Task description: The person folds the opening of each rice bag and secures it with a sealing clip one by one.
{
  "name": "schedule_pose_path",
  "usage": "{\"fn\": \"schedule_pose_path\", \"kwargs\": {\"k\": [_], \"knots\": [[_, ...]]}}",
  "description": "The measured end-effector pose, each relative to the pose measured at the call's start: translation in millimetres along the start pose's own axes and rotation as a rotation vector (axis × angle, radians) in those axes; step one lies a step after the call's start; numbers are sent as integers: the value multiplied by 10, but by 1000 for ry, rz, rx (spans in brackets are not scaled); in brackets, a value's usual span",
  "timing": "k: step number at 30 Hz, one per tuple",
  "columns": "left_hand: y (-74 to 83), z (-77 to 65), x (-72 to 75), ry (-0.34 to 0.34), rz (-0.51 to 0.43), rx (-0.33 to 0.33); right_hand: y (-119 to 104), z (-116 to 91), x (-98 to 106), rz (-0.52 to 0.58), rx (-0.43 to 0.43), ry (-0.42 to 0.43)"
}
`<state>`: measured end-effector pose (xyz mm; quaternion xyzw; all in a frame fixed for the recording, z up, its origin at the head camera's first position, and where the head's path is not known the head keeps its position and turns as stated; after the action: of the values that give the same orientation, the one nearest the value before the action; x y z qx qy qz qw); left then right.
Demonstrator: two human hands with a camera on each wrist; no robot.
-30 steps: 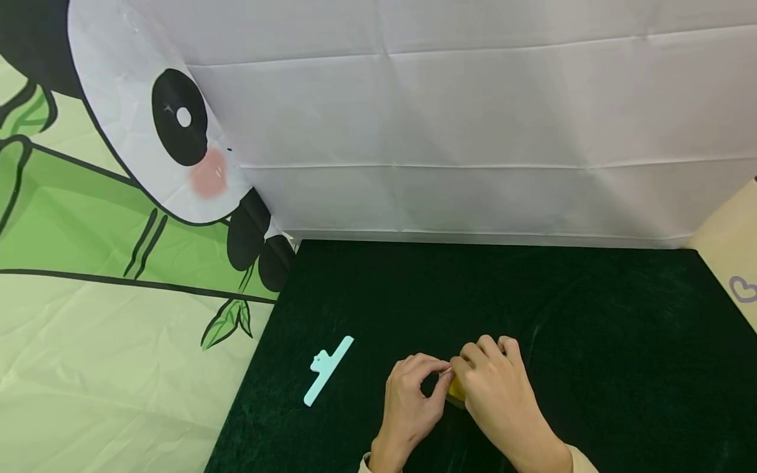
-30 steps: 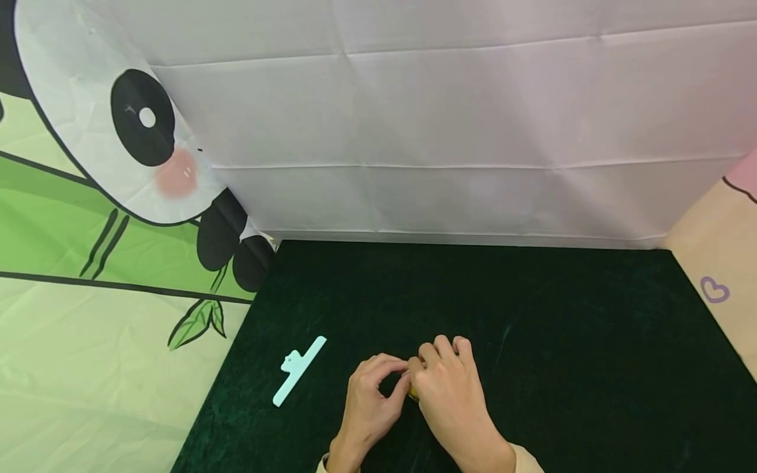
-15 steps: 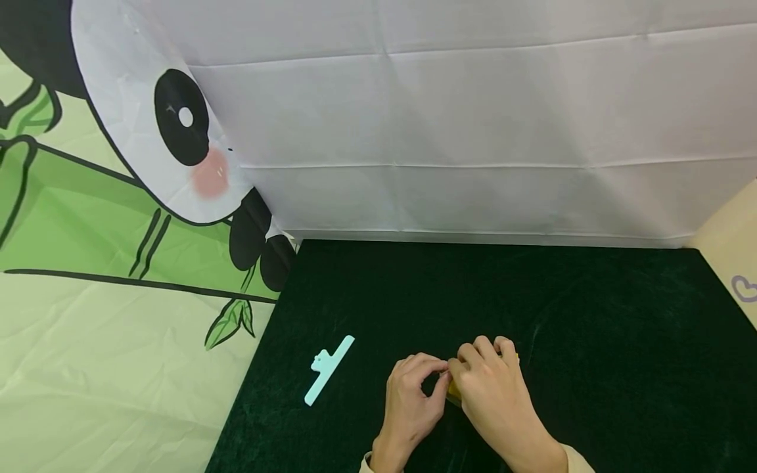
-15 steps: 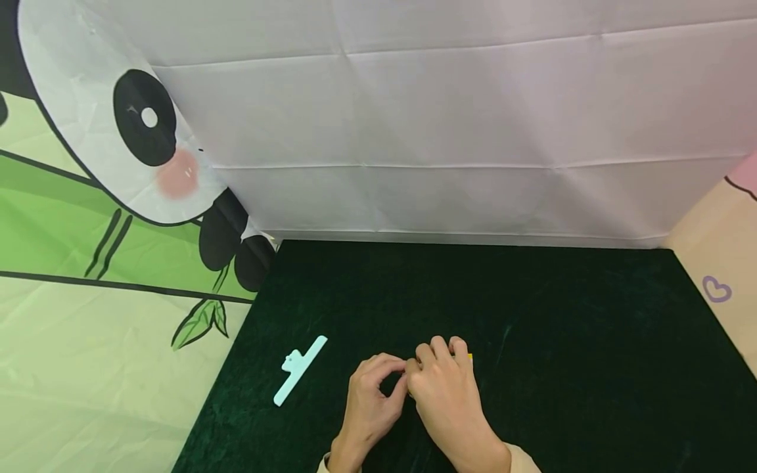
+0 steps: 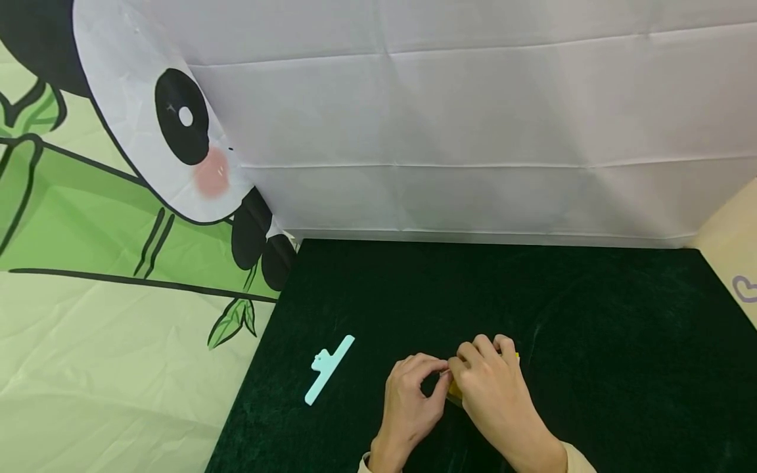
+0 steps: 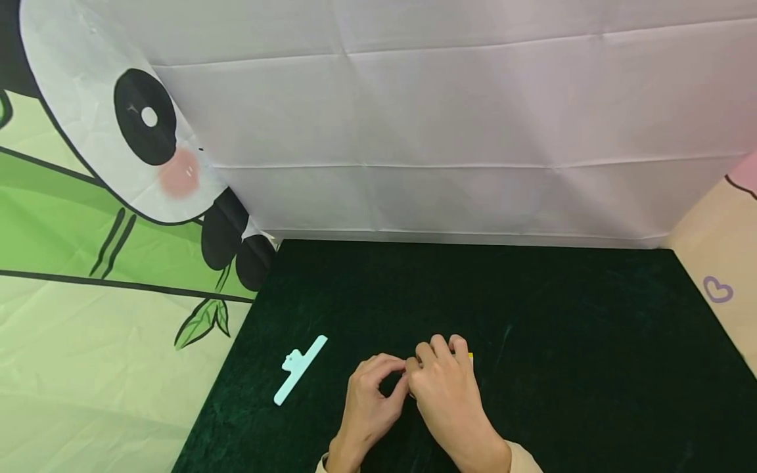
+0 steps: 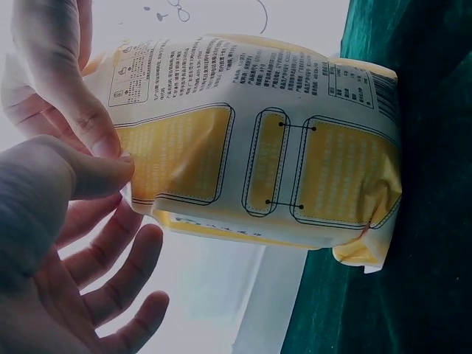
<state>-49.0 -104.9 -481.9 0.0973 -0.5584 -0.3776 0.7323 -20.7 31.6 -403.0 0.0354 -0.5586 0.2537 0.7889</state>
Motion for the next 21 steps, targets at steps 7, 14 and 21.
{"fn": "schedule_pose_path", "kwargs": {"k": [7,14,21], "knots": [[2,28,4,0,25,8,53,29,25,4,20,2],[7,65,-23,-2,33,25,105,60,45,-6,16,-31],[30,107,-59,2,41,45,128,85,58,-8,32,-21]]}}
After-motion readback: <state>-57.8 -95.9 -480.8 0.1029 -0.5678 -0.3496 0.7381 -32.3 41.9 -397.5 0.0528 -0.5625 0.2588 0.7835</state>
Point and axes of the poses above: each hand's wrist, its own z-axis towards the middle knuckle, its own x-axis out of the back of the hand, y = z × x, the point moved 4 cm from there along z, towards the middle knuckle, and after that the axes turned 12 degrees about z, right-handed, at the moved point
